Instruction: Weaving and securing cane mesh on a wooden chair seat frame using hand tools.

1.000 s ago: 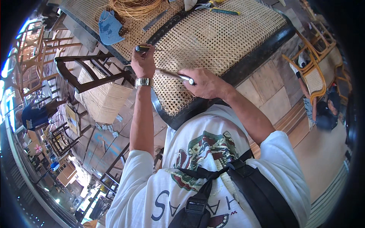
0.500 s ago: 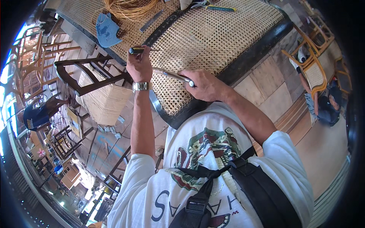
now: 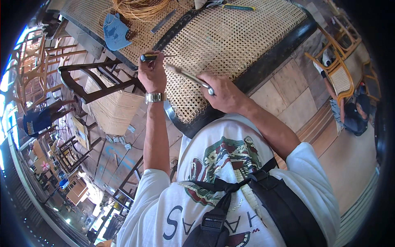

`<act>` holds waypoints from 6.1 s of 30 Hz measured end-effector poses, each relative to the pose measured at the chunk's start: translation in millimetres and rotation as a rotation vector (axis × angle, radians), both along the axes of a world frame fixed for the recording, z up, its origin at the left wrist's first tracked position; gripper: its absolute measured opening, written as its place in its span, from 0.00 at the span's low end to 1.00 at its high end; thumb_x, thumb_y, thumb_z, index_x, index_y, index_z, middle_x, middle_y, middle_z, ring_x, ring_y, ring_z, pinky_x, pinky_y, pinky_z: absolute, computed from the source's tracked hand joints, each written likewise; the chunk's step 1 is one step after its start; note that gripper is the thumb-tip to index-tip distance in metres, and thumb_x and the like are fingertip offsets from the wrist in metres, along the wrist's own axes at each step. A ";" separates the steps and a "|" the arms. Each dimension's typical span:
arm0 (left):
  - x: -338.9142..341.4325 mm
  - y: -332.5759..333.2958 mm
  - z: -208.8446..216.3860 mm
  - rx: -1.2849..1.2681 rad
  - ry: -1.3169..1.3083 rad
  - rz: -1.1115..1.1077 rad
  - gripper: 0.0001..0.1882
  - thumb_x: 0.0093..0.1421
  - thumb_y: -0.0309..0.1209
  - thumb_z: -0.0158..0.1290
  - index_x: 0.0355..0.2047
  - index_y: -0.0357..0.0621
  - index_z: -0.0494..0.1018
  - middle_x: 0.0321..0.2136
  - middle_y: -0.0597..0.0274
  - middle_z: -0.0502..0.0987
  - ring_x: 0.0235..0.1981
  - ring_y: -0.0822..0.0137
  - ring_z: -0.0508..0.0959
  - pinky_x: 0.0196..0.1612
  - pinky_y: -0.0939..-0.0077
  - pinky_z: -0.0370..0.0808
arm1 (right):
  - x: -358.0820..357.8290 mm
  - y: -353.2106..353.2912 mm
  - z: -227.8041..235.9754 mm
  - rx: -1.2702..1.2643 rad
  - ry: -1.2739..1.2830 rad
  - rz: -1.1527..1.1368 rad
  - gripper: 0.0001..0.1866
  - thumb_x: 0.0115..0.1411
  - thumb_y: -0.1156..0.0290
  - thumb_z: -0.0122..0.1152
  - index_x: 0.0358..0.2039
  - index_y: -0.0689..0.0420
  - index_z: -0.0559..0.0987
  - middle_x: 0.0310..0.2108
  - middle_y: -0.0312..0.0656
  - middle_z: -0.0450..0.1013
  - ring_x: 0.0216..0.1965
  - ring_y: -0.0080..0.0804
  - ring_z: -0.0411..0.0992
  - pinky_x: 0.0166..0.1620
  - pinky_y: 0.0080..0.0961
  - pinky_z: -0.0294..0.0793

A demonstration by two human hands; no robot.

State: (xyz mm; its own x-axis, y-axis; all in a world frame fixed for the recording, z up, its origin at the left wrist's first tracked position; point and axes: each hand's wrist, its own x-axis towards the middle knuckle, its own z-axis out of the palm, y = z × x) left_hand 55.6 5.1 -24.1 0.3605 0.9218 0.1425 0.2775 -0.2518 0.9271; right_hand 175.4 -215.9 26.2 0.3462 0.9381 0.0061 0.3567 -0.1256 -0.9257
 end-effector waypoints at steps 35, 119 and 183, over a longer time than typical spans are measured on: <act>1.1 -10.7 6.7 0.008 0.100 0.100 0.12 0.59 0.33 0.67 0.41 0.45 0.79 0.31 0.62 0.86 0.33 0.70 0.85 0.38 0.74 0.79 | -3.1 -13.0 8.3 -0.129 0.013 0.102 0.19 0.64 0.75 0.57 0.55 0.64 0.75 0.38 0.60 0.78 0.40 0.55 0.80 0.43 0.40 0.77; -0.2 -37.8 -1.4 -0.053 0.039 -0.017 0.12 0.59 0.30 0.68 0.40 0.44 0.79 0.34 0.66 0.85 0.34 0.77 0.82 0.38 0.78 0.78 | 0.3 -37.0 16.5 0.016 0.089 0.262 0.18 0.64 0.75 0.58 0.54 0.66 0.75 0.39 0.58 0.79 0.40 0.56 0.80 0.45 0.40 0.78; -16.6 -81.7 44.4 -0.079 -0.070 -0.168 0.11 0.62 0.25 0.66 0.43 0.41 0.78 0.36 0.66 0.84 0.36 0.78 0.81 0.41 0.81 0.78 | 8.2 -92.5 44.8 -0.185 0.231 0.038 0.19 0.66 0.74 0.57 0.56 0.65 0.75 0.40 0.54 0.80 0.41 0.42 0.81 0.46 0.34 0.77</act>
State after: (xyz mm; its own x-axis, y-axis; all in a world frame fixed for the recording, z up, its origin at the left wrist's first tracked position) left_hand 39.0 -76.6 20.2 0.5023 0.8586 0.1025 0.1716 -0.2151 0.9614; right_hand 183.6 -308.4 71.0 0.2831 0.9282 -0.2415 0.1469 -0.2908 -0.9454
